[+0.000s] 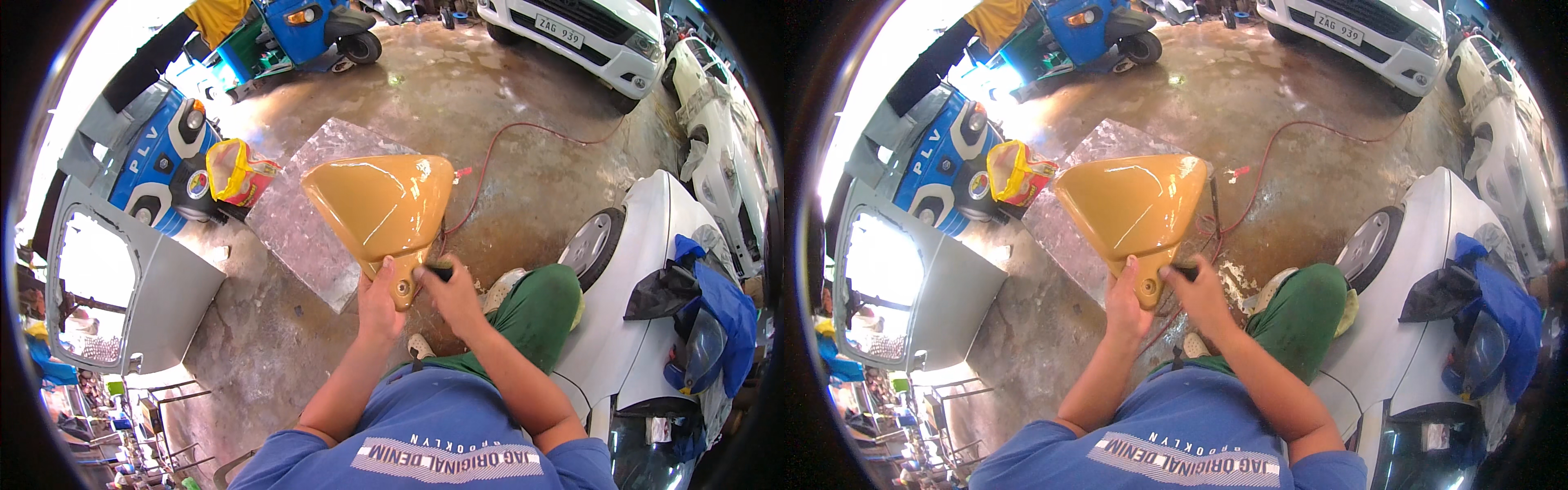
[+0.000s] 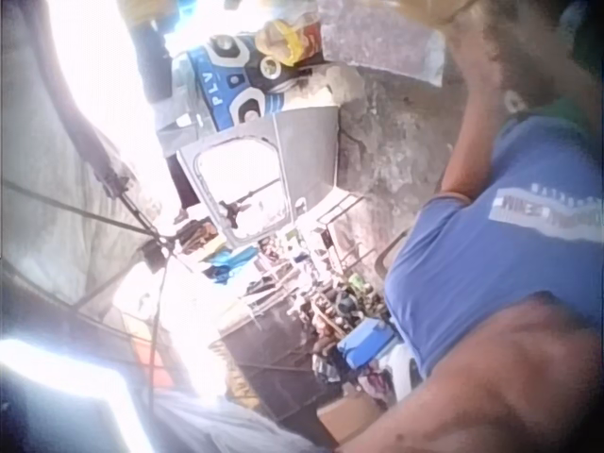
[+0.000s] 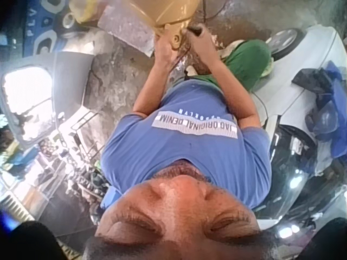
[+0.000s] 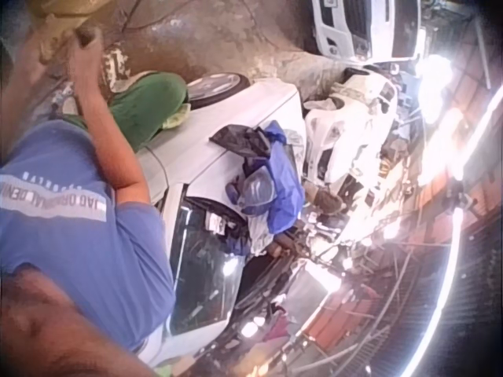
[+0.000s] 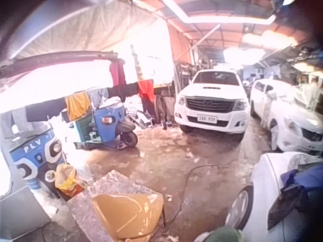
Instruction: The person places a grey car part on a table and then picks up a yellow triangular car part. They use a sanding block to sand the surface of the yellow part, repeatedly dipping the block into a bucket of water to keep it wet during the process.
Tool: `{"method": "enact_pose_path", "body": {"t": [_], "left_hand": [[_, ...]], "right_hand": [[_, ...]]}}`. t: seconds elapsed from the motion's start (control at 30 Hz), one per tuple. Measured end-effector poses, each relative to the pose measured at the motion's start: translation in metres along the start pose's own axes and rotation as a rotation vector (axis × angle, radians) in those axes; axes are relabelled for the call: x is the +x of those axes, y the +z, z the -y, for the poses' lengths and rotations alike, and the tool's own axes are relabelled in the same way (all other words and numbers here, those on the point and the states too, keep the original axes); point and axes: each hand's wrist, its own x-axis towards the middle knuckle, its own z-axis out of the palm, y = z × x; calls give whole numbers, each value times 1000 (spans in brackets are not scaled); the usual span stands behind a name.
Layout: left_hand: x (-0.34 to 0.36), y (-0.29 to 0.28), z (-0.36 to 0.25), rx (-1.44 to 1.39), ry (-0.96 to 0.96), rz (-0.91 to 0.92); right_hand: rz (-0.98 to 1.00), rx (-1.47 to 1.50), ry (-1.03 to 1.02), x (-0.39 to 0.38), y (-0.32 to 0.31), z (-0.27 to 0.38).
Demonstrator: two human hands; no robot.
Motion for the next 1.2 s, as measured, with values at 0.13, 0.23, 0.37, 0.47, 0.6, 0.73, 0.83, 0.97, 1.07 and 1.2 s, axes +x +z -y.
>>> {"method": "enact_pose_path", "body": {"t": [0.13, 0.23, 0.37, 0.47, 0.6, 0.73, 0.83, 0.97, 1.07, 1.2], "left_hand": [[-3, -2, -2, 3, -54, -10], [-6, 6, -5, -13, -42, -37], [-1, 6, -9, -53, -56, -49], [-2, 2, -2, -71, -66, -31], [4, 10, -6, -113, -68, -62], [8, 9, -8, -220, -128, -47], [-4, 21, -14, -177, -162, -154], [-4, 25, -11, -189, -126, -153], [5, 18, -10, -162, -127, -210], [0, 15, -7, -179, -120, -157]], "right_hand": [[51, -129, 33, 3, -9, 6], [-26, 6, -9, 1, -4, 8], [137, -94, 84, -23, -1, -1], [9, 8, -53, 11, -15, 12], [65, 161, -23, -14, 0, 9], [144, 202, -25, -26, 10, -7], [39, 246, -89, 6, -5, 8], [-24, 335, -60, 18, -11, -1], [97, 138, -83, -24, 12, -15], [14, 145, -40, -4, -3, 8]]}}
